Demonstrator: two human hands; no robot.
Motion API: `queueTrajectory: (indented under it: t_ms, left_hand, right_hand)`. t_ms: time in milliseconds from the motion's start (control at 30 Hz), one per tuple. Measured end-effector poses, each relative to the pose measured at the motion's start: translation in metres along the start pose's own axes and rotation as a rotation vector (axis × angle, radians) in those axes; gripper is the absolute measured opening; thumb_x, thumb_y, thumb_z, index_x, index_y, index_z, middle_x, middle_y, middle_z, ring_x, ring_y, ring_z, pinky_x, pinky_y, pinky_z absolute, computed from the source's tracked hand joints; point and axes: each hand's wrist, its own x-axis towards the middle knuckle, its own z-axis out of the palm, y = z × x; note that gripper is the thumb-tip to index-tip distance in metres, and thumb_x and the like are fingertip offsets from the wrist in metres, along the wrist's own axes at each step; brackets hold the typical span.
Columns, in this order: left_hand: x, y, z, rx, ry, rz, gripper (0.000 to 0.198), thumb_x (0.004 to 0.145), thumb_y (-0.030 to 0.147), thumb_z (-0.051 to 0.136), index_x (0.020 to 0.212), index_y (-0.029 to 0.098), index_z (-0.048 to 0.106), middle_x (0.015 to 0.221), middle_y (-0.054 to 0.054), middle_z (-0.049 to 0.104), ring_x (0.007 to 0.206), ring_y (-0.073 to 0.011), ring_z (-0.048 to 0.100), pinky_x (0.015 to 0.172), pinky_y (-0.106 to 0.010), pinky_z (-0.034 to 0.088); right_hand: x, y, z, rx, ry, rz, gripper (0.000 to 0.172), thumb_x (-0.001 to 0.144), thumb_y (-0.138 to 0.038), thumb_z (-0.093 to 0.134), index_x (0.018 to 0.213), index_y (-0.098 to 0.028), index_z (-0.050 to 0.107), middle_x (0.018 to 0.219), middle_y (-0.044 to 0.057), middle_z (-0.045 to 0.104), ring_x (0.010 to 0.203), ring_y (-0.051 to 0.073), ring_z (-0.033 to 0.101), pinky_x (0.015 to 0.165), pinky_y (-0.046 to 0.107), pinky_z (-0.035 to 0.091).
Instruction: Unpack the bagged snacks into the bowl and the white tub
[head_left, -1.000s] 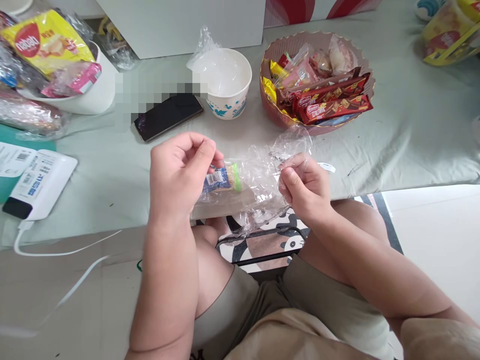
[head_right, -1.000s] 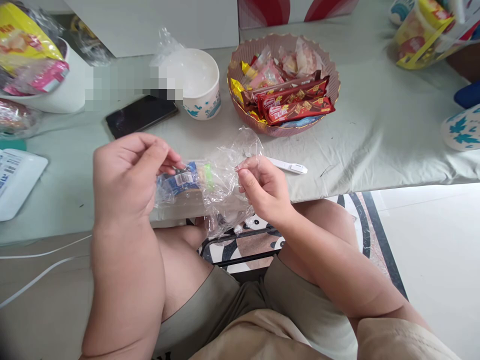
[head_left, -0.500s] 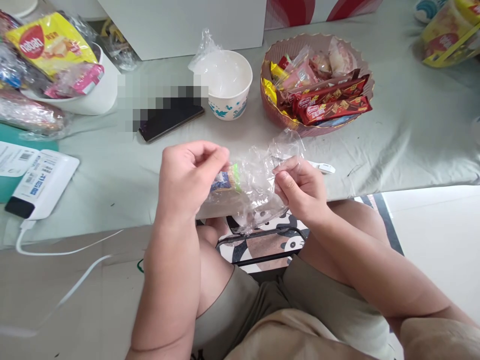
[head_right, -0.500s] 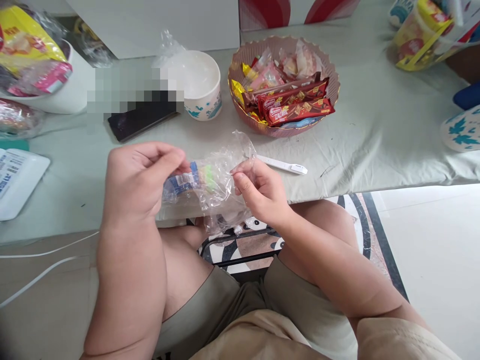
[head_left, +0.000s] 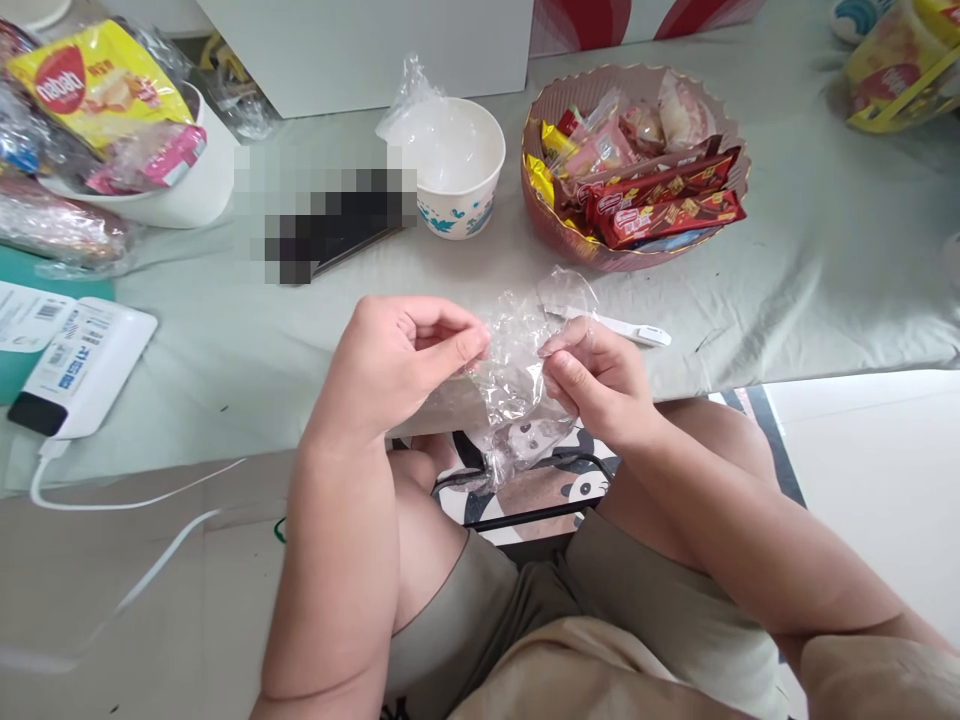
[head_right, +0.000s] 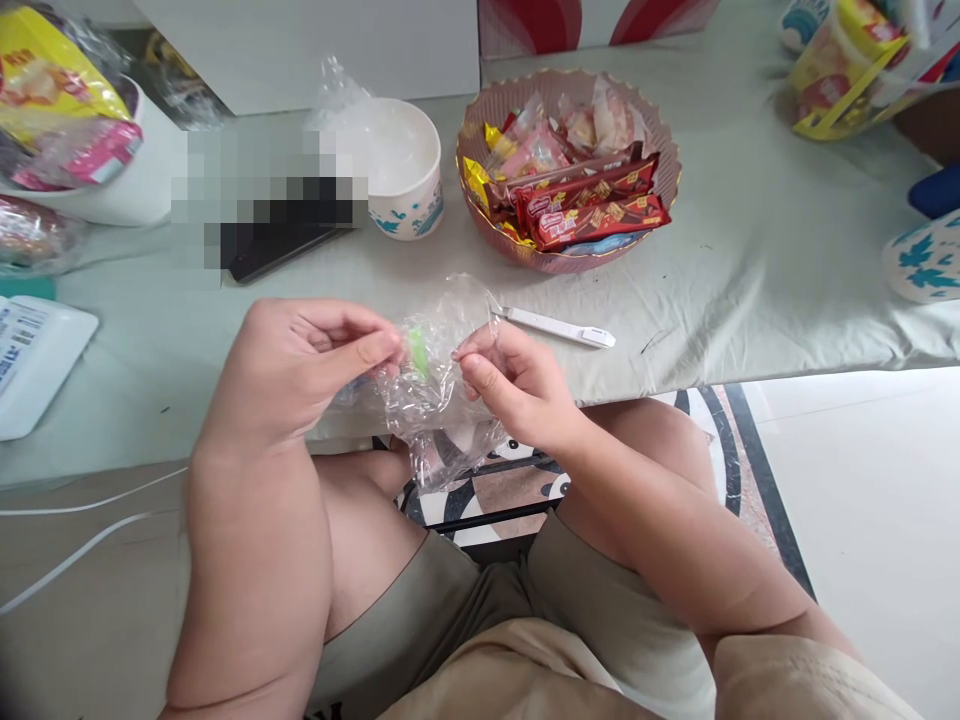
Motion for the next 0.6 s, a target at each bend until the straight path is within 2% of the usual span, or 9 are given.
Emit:
queueTrajectory:
  t_ms: [200,333,400,433,467,533,600]
  left_hand:
    - [0.001,-0.004,0.002,-0.003,0.174,-0.046,0.023,0.086,0.030,0.077,0.067,0.018,0.073,0.056,0.000,0.068,0.048,-0.0106,0.061,0.047,-0.022,0.050]
    - [0.002,-0.011,-0.001,0.005,0.359,0.067,0.037,0.096,0.038,0.070,0.063,0.021,0.066,0.053,0.002,0.062,0.048,-0.0090,0.057,0.047,-0.022,0.047]
    - [0.001,-0.011,-0.004,-0.060,0.278,0.150,0.026,0.092,0.041,0.074,0.074,0.023,0.072,0.066,0.001,0.071,0.059,-0.0107,0.064,0.055,-0.023,0.052]
    - [0.001,-0.010,-0.004,-0.092,0.185,0.162,0.017,0.086,0.039,0.081,0.083,0.024,0.075,0.076,0.000,0.075,0.067,-0.0120,0.069,0.061,-0.024,0.055]
    - [0.000,-0.009,-0.005,-0.100,0.086,0.149,0.017,0.079,0.036,0.086,0.088,0.024,0.077,0.083,-0.001,0.078,0.073,-0.0130,0.071,0.064,-0.024,0.057]
    - [0.000,-0.005,-0.004,-0.043,-0.041,0.069,0.018,0.071,0.027,0.089,0.085,0.023,0.077,0.081,0.000,0.077,0.072,-0.0133,0.070,0.064,-0.023,0.056]
    - [0.000,-0.002,-0.003,0.046,-0.042,0.005,0.013,0.073,0.026,0.087,0.073,0.021,0.075,0.069,0.000,0.073,0.063,-0.0121,0.066,0.058,-0.022,0.053]
  right_hand:
    - [0.000,0.001,-0.002,-0.017,0.053,-0.057,0.017,0.102,-0.034,0.065,0.093,-0.021,0.063,0.057,-0.008,0.053,0.041,0.003,0.037,0.045,0.017,0.038]
    - [0.000,0.001,-0.002,0.001,0.069,-0.094,0.015,0.103,-0.030,0.063,0.091,-0.021,0.064,0.053,-0.010,0.047,0.040,0.002,0.036,0.044,0.016,0.036]
    - [0.000,0.000,-0.002,0.007,0.064,-0.074,0.016,0.103,-0.033,0.063,0.091,-0.021,0.063,0.053,-0.010,0.046,0.040,0.003,0.035,0.044,0.016,0.035]
    - [0.000,0.000,-0.002,0.002,0.058,-0.057,0.018,0.103,-0.035,0.064,0.091,-0.021,0.062,0.053,-0.010,0.046,0.040,0.003,0.035,0.043,0.017,0.035]
    - [0.000,0.000,-0.001,-0.003,0.049,-0.039,0.020,0.102,-0.038,0.064,0.091,-0.021,0.062,0.053,-0.010,0.046,0.040,0.003,0.036,0.043,0.017,0.035]
    - [0.001,-0.001,-0.001,-0.011,0.031,-0.016,0.023,0.102,-0.042,0.065,0.091,-0.021,0.061,0.054,-0.009,0.049,0.040,0.004,0.036,0.043,0.018,0.035]
    - [0.001,0.000,-0.001,0.000,0.018,-0.023,0.022,0.102,-0.041,0.065,0.092,-0.021,0.061,0.055,-0.009,0.050,0.040,0.003,0.035,0.044,0.018,0.036]
